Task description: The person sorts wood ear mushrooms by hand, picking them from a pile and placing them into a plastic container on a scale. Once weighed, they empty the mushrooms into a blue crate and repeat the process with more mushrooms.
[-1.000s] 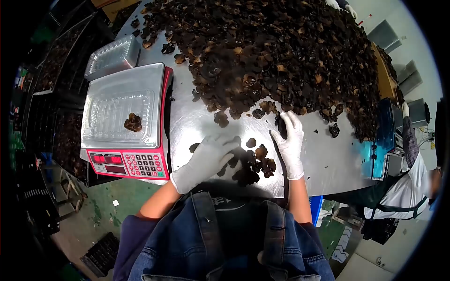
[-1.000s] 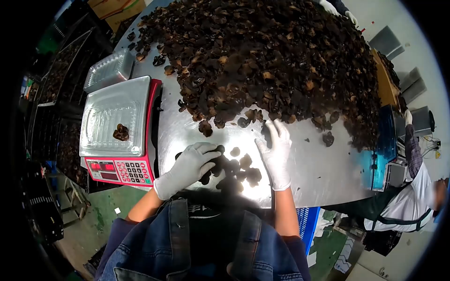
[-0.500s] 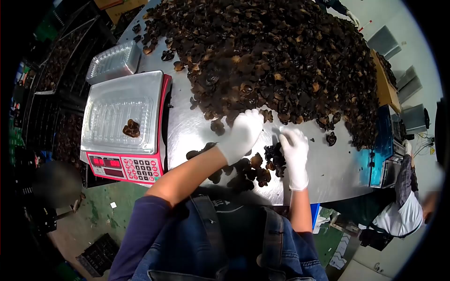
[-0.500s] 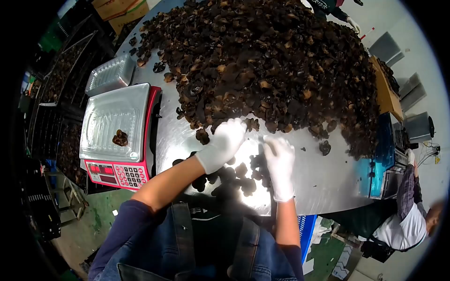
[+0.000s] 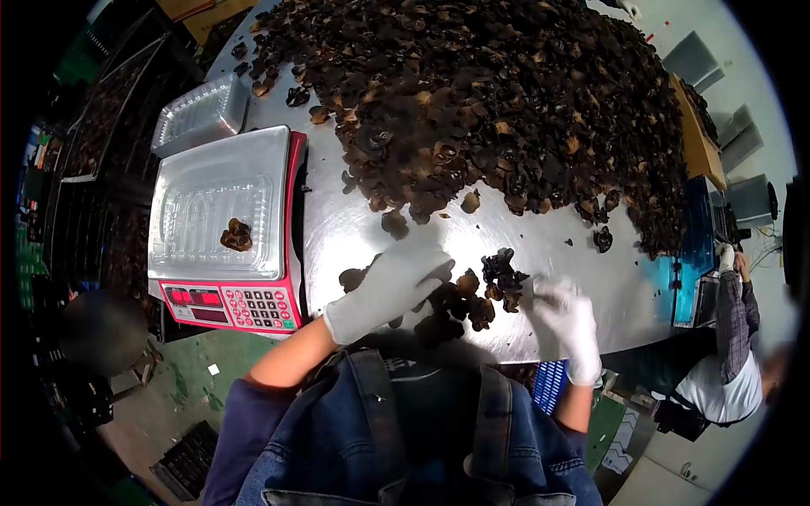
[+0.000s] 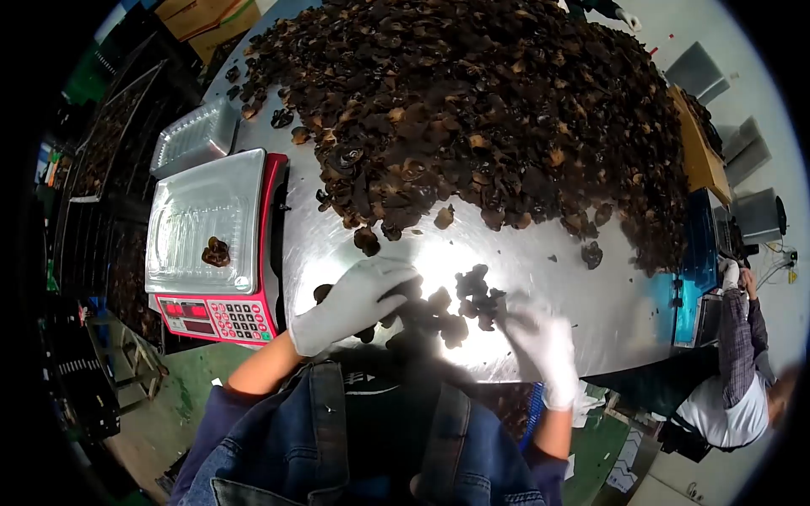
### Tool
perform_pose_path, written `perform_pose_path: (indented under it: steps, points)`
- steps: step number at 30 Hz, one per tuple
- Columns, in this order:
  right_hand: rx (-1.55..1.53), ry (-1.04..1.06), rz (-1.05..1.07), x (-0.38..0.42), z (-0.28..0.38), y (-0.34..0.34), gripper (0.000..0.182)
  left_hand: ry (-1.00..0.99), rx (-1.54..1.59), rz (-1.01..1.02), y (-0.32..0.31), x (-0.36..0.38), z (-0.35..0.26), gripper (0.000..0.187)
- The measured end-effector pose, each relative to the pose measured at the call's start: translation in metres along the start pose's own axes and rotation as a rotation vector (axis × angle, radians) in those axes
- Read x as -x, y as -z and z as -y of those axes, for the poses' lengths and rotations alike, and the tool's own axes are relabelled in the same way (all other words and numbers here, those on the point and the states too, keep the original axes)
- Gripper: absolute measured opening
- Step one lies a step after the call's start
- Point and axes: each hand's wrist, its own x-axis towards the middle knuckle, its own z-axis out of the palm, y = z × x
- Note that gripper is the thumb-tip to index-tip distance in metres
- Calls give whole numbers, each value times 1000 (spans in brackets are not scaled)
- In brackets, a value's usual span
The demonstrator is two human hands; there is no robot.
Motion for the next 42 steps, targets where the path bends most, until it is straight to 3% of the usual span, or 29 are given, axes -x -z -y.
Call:
perform_pose_path:
  steps: [1, 2, 4, 6, 7, 9, 10, 11, 12, 13, 14, 16, 18, 20, 23, 26, 27, 28, 30, 31, 32, 33, 37, 39, 40, 42]
  points:
    - [53, -83, 191, 26, -3, 20, 39, 32, -6, -82, 0, 2, 2, 24]
    - [-98, -41, 326, 46, -15, 31, 43, 65, -10, -164, -1, 4, 3, 28]
    - [182, -240, 374, 72, -9, 49, 43, 45, -6, -131, 5, -11, 4, 37]
    - [-202, -333, 41, 75, -18, 33, 37, 41, -107, -126, -8, -40, 2, 39]
    - [-169, -249, -122, 67, -23, 21, 33, 38, -109, -131, -22, -55, 7, 39]
    - [-88, -153, -347, 36, -27, -8, 24, -123, -517, -443, -49, -82, 18, 35]
    - [-42, -81, -381, 17, -16, -17, 21, -122, -520, -451, -49, -88, 14, 35]
    - [-136, 80, -455, -7, -14, -30, 20, -20, -649, -285, -48, -93, 8, 32]
    - [-183, 74, -442, -28, -6, -37, 16, 85, -772, -115, -47, -97, 4, 29]
    - [-90, 79, -398, -48, 4, -39, 13, 53, -847, -156, -60, -98, 15, 22]
    - [-88, 221, -414, -71, 9, -44, 13, 56, -851, -159, -60, -93, 12, 22]
    - [7, 320, -364, -111, 23, -55, 17, 12, -637, -6, -60, -70, 2, 16]
    - [140, 295, -153, -144, 36, -65, 27, -143, -476, 34, -74, -51, 3, 14]
    - [352, 404, -183, -167, 38, -87, 21, -266, -365, -181, -69, -32, -11, 17]
    - [325, 409, -222, -174, 36, -94, 13, -270, -412, -207, -62, -28, -15, 16]
    - [296, 284, -184, -110, 31, -51, 13, -139, -305, -127, -32, -26, -10, 19]
    - [230, 265, -190, -79, 19, -31, 15, -96, -434, -134, -24, -26, -6, 18]
    - [351, 165, -169, -47, 1, -16, 16, -52, -562, -140, -20, -28, -2, 17]
    - [367, 46, -33, 16, -35, 16, 13, -22, -431, -170, -27, -44, 22, 13]
    - [437, -18, 32, 44, -44, 30, 13, -54, -563, -268, -37, -52, 32, 11]
    - [621, -99, 58, 69, -68, 33, 11, 15, -829, -135, -29, -57, 22, 7]
    - [542, -182, 43, 82, -59, 39, 11, -18, -878, -117, -35, -63, 26, 5]
    - [537, -195, -252, 88, -73, 14, 12, -79, -1030, -144, -48, -80, 25, 5]
    - [226, -26, -433, 56, -47, -10, 13, -51, -1060, -186, -44, -85, 16, 5]
    - [89, -94, -364, 38, -39, -20, 17, -22, -1088, -237, -43, -88, 13, 5]
    - [-41, -34, -375, 6, -16, -40, 25, -29, -1102, -316, -43, -93, 12, 5]
